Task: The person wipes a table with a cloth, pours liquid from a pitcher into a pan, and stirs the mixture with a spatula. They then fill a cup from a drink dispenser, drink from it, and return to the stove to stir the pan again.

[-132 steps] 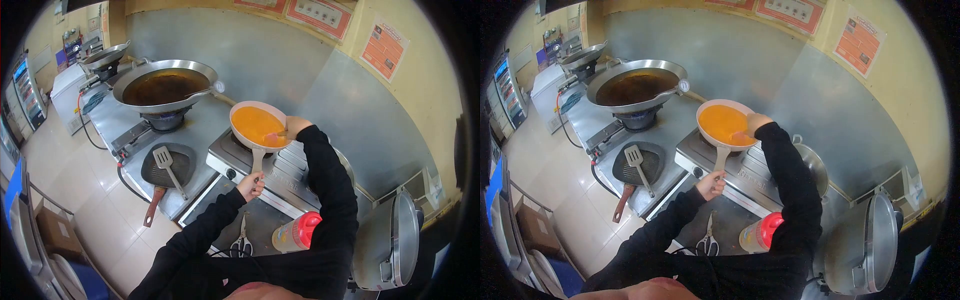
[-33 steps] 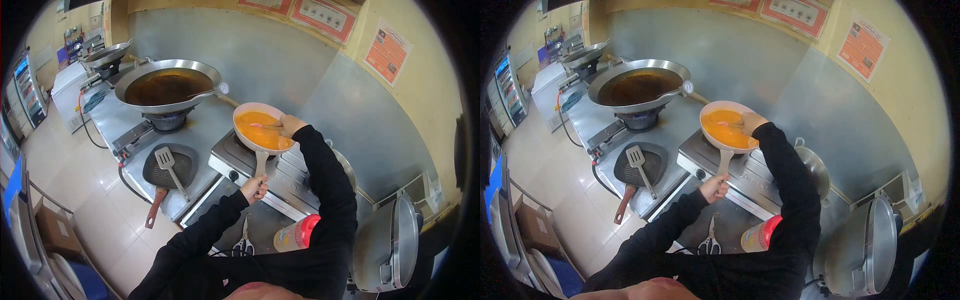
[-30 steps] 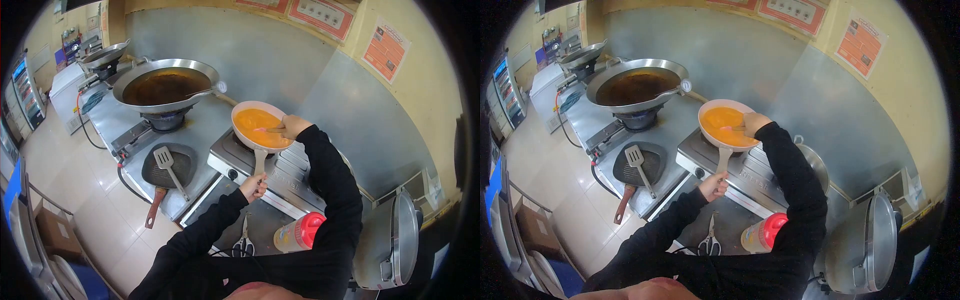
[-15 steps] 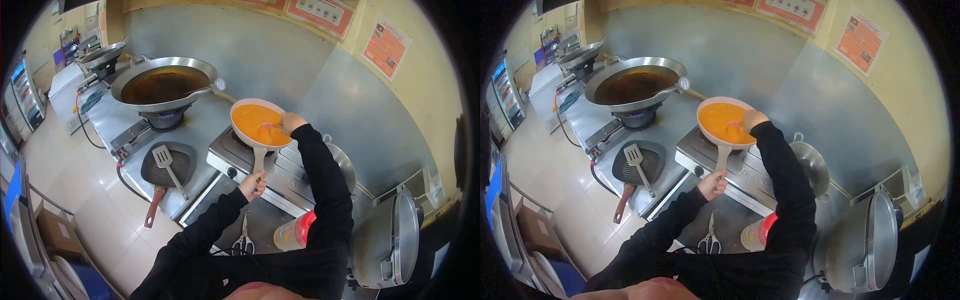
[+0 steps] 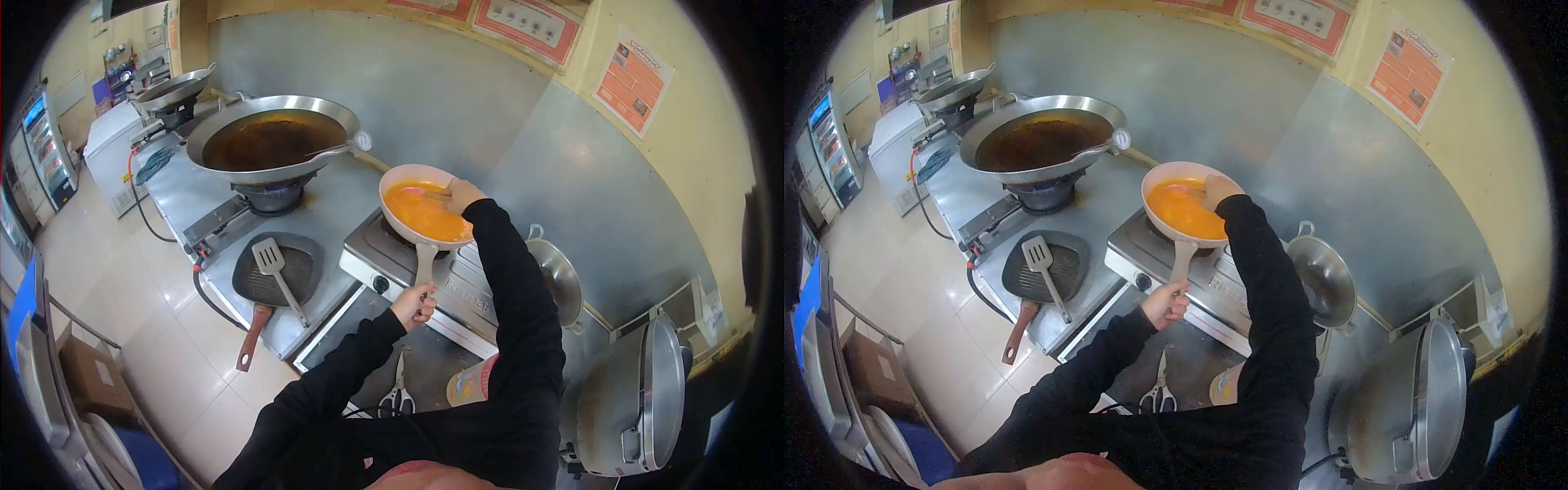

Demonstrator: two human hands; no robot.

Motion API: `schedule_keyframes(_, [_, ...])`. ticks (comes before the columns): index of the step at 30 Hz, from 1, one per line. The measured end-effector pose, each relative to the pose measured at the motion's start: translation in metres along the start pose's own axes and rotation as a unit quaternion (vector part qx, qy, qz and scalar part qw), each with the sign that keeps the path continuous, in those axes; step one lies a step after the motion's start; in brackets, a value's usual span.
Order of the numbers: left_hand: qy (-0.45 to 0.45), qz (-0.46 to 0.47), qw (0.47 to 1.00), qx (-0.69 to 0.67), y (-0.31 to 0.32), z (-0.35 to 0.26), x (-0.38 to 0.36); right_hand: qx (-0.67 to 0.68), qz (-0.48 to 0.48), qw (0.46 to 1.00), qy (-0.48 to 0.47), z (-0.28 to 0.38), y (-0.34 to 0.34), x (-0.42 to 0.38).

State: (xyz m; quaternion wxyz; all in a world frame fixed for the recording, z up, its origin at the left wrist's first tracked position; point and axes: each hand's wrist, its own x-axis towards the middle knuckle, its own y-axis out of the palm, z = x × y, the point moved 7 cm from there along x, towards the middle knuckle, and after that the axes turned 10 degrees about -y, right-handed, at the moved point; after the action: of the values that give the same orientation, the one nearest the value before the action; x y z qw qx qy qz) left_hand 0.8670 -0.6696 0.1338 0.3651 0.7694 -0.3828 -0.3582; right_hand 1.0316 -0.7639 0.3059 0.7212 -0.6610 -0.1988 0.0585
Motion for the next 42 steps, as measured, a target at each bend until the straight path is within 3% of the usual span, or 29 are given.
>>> schedule_keyframes(3, [-0.002,-0.006,1.0,-0.004,0.0,-0.001,-0.002,0.016,0.082,0.995,-0.049,0.015,-0.003,-0.01])
schedule_keyframes(12, [-0.006,0.001,1.0,-0.011,0.001,0.0,-0.003,-0.047,0.176,0.981,-0.072,0.06,-0.042,-0.057])
schedule_keyframes(18, [-0.008,0.002,1.0,-0.008,0.002,-0.001,-0.004,-0.074,0.143,0.987,0.006,0.059,-0.076,-0.089])
schedule_keyframes(21, [-0.008,0.003,1.0,-0.009,0.003,0.0,-0.004,-0.094,0.14,0.986,0.001,0.053,-0.065,-0.097])
schedule_keyframes(24, [-0.012,0.005,1.0,-0.012,0.001,0.0,-0.002,-0.095,0.116,0.989,-0.011,0.04,-0.045,-0.088])
schedule_keyframes(27, [-0.013,0.009,1.0,-0.01,0.0,0.001,-0.001,-0.069,0.119,0.99,0.043,0.032,-0.041,-0.072])
schedule_keyframes(38, [-0.013,-0.021,1.0,-0.014,0.002,-0.001,-0.005,-0.08,-0.009,0.994,0.077,-0.016,-0.001,-0.003])
schedule_keyframes(42, [-0.006,-0.016,1.0,-0.002,0.003,-0.002,-0.007,-0.106,-0.006,0.991,0.083,-0.032,0.004,0.007])
